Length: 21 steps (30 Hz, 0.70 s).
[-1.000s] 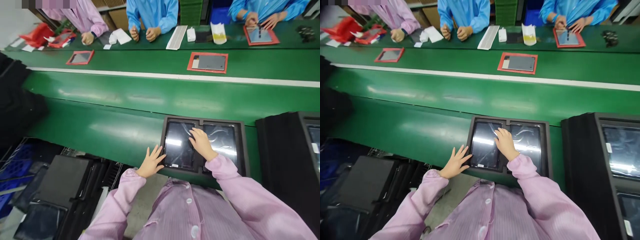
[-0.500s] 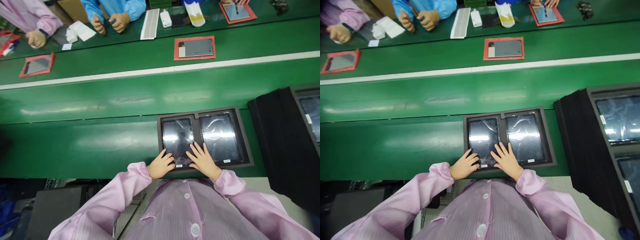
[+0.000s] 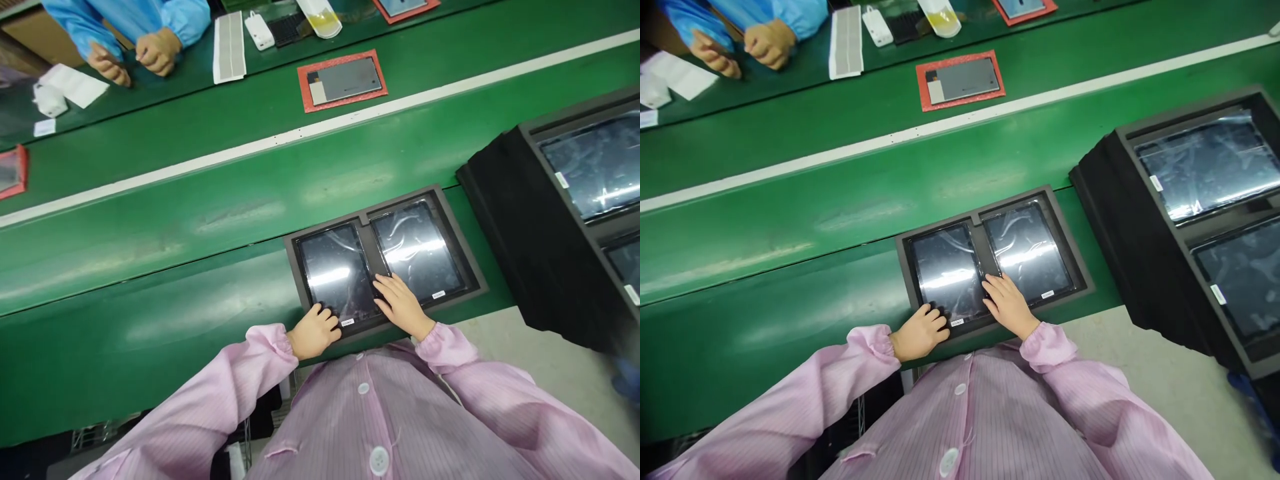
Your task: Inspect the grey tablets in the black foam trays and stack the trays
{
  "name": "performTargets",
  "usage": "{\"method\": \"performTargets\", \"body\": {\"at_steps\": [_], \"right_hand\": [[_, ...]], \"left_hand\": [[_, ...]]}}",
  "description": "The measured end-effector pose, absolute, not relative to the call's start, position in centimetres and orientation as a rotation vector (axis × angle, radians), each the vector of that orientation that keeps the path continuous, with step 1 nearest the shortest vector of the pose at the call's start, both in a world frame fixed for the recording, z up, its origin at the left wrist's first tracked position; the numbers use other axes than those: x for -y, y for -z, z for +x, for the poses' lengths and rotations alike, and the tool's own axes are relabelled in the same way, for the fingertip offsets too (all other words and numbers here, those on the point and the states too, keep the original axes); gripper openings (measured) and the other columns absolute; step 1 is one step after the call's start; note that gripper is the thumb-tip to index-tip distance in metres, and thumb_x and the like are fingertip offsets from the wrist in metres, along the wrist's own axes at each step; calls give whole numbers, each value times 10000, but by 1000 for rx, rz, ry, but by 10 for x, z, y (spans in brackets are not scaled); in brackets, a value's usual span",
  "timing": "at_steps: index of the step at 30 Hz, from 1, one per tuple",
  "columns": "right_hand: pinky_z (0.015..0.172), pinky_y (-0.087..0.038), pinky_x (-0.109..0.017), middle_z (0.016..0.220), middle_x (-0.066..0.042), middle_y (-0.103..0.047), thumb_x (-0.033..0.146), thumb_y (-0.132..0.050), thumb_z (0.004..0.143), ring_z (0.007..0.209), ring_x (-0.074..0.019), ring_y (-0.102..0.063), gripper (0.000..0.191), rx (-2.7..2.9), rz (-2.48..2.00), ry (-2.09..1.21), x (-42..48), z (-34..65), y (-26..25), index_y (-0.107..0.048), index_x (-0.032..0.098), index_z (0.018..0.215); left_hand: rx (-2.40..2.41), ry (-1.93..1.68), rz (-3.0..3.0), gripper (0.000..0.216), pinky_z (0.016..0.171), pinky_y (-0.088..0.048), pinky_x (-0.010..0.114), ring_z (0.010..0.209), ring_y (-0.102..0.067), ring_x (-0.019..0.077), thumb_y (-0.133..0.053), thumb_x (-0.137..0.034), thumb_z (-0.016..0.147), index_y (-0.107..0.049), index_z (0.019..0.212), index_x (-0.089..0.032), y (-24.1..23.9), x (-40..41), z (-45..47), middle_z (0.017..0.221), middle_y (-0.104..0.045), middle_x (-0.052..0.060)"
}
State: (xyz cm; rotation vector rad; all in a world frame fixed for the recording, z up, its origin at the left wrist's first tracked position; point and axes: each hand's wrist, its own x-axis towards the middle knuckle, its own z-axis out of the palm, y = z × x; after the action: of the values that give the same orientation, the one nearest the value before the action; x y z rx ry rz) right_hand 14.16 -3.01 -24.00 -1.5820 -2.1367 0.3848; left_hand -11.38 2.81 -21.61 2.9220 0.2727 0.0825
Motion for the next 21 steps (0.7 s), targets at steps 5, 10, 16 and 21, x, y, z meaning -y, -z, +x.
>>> {"method": "performTargets", "body": {"at_steps": [5, 10, 16, 21], "right_hand": [[986, -463, -489, 1210, -141, -597, 228, -383, 939, 1104, -249, -575, 332, 2006, -1614, -451, 30, 142, 239, -560, 132, 1203], [880, -529, -425, 1122, -121, -638, 211, -412, 944, 1035, -230, -606, 292, 1728, -1611, -379, 35, 140, 228, -525, 172, 1211], [773, -557, -355, 964, -94, -657, 202, -433, 928, 865, -184, -637, 193, 1215, -1687, -434, 38, 132, 221, -548, 191, 1082], [670, -574, -348, 885, -77, -665, 444, -492, 876, 703, -175, -652, 308, 797, -1591, -926, -2, 115, 225, -503, 185, 1041]], "left_hand": [[-198, -16, 2918, 140, 651, -340, 310, 662, -472, 164, -459, -133, 880, -580, 814, -159, 218, -26, -111, 664, -549, 25], [-973, -229, 2754, 283, 634, -407, 296, 658, -519, 175, -351, -87, 859, -613, 939, -157, 215, -41, -132, 733, -592, 59], [-1942, -1005, 1287, 172, 637, -469, 315, 637, -575, 175, -555, -355, 696, -589, 701, -187, 210, -66, -179, 649, -573, 11], [-1499, -1352, 792, 185, 747, -551, 417, 813, -674, 248, -629, -292, 635, -497, 582, -172, 201, -41, -161, 762, -685, 32]]}}
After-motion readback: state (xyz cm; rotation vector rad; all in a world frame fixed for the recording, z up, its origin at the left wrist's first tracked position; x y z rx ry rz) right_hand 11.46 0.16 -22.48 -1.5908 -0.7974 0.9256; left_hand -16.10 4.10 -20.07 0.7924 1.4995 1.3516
